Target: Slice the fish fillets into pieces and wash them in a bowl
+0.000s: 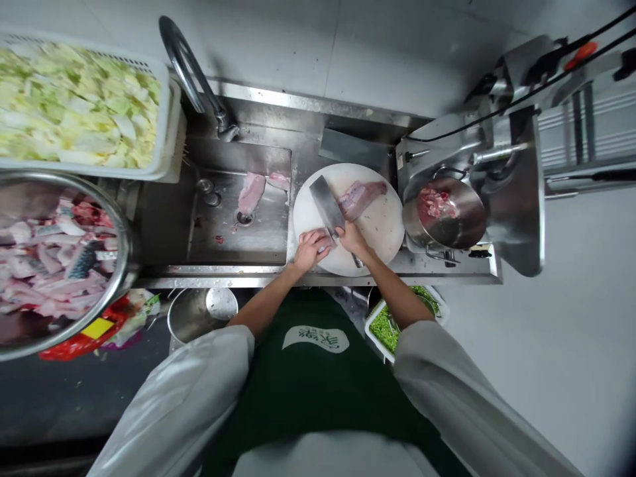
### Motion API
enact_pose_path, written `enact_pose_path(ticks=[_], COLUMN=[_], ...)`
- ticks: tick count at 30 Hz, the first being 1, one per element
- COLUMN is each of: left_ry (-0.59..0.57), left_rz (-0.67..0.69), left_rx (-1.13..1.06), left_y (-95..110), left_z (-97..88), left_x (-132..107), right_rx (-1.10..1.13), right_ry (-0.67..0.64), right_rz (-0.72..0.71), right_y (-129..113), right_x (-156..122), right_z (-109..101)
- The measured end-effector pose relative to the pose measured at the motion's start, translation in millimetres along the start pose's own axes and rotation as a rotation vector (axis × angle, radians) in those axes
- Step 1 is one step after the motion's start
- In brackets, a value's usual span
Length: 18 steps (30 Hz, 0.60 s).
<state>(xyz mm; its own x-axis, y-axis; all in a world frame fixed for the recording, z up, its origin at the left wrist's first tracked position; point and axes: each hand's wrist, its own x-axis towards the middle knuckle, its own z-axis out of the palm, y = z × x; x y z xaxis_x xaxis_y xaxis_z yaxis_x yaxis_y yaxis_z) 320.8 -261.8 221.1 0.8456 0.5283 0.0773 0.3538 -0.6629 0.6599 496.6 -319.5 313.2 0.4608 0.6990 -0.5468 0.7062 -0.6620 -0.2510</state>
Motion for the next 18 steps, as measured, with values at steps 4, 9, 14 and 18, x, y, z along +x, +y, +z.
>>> enact_pose_path(ticks=[4, 9, 14, 18], left_ry=[0.017, 0.318, 0.562, 0.347], left_rz=[-0.005, -0.172, -0.325, -0.117], left_rx=[-0.024, -0.107, -0.089, -0.079], left_y=[5.7, -9.0, -30.9, -24.5], left_z=[-0.7, -16.0, -30.3, -14.8], left_x=[2.8, -28.3, -65.8, -42.3], right_rx=[-0.062, -0.092, -0.057, -0.062], right_ry=[0.034, 0.089, 0.164, 0.014], right_rz=[0.053, 0.054, 0.052, 0.073], right_y=[25.0, 8.2, -32.6, -40.8], right_x=[-5.1, -52.6, -70.8, -54.5], right_z=[-13.4, -9.3, 8.3, 21.6])
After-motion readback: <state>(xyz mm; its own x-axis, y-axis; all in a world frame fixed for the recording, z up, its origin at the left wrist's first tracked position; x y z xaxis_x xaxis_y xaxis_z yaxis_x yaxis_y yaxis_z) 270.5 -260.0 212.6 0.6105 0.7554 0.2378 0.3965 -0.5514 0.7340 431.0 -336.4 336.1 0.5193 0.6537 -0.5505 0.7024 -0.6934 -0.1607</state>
